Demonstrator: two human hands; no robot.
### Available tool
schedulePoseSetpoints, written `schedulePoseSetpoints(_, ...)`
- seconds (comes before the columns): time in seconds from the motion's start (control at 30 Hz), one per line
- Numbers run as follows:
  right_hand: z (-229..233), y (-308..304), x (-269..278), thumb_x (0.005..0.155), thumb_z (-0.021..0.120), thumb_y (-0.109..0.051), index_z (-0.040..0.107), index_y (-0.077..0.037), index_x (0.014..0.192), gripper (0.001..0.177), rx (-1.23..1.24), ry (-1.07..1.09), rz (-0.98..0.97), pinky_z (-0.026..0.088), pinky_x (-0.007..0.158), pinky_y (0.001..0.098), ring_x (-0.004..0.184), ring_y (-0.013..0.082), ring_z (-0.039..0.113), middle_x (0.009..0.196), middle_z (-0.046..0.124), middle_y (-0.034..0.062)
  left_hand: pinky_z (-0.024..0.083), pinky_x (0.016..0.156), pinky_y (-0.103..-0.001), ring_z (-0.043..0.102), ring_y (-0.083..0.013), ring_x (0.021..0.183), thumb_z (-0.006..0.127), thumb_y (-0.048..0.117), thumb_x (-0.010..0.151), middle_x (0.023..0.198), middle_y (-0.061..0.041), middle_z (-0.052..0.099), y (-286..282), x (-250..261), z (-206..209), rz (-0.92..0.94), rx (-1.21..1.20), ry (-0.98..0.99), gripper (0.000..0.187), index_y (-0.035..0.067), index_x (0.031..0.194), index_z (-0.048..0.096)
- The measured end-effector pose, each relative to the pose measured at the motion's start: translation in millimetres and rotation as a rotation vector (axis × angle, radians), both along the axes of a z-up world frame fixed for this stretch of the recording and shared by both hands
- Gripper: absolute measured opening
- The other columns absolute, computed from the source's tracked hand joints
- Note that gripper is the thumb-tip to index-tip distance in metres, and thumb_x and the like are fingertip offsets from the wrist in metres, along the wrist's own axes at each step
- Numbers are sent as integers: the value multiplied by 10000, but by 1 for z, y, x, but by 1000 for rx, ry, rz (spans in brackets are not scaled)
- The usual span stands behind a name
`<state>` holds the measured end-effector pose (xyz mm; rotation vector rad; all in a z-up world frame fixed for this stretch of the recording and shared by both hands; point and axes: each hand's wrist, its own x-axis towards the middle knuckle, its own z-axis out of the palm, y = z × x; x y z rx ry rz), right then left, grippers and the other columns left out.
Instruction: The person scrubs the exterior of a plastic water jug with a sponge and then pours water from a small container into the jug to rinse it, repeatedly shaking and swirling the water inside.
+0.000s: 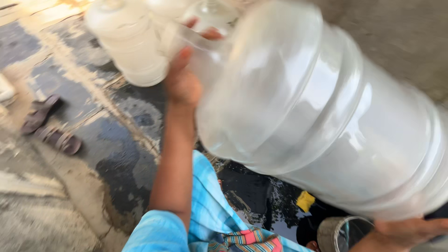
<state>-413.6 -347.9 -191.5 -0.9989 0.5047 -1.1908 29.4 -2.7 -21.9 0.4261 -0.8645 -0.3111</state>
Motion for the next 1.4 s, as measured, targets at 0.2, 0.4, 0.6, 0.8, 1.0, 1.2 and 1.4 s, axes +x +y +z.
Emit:
schedulePoseSetpoints(0.2,-71,66,89,831,564,-647,281,-178,1599,943,246,248,226,335,1157,620,1493,374,329,1651,302,136,542,985,-396,686,-234,1075,810,129,875,1139,-132,724,-51,17,-73,145,294,285,406,-9,1231,672)
schedulePoseSetpoints(0.4,-85,123,127,877,508,-760,251,-195,1620,968,216,135,341,321,1183,644,1534,402,292,1697,246,156,570,913,-401,722,-255,959,842,6,742,989,-148,736,-53,-21,-36,305,409,198,454,-53,1155,662)
schedulePoseSetpoints(0.6,-38,19,60,890,483,-799,163,-175,1671,1050,-19,-92,26,306,1209,647,1574,399,257,1738,168,154,544,973,-441,694,-291,1010,811,10,772,999,-144,710,26,-26,12,120,44,-129,419,-47,1149,637)
schedulePoseSetpoints(0.8,-104,39,75,922,457,-700,215,-190,1622,899,170,74,13,308,1205,619,1543,363,287,1690,242,104,542,976,-457,684,-306,980,763,24,775,987,-148,698,-51,-45,-28,165,215,101,364,-4,1120,649)
schedulePoseSetpoints(1.0,-102,83,72,920,429,-739,194,-175,1605,917,198,132,-11,319,1215,607,1529,385,307,1654,282,139,541,967,-389,672,-290,1028,758,-41,755,1010,-134,662,-70,-71,-30,183,348,254,336,34,1066,654)
schedulePoseSetpoints(1.2,-31,23,22,910,445,-714,143,-193,1609,923,-9,-62,-269,277,1222,584,1534,346,255,1659,212,110,513,997,-410,658,-275,1040,722,8,748,1058,-98,654,15,-34,9,350,22,-147,343,4,1078,628)
schedulePoseSetpoints(1.4,-109,53,69,903,459,-679,135,-195,1611,917,266,78,-196,239,1223,560,1531,304,213,1664,159,77,494,1005,-402,654,-262,1001,761,-4,737,1005,-100,676,-67,-20,-64,387,333,205,456,-20,1163,599)
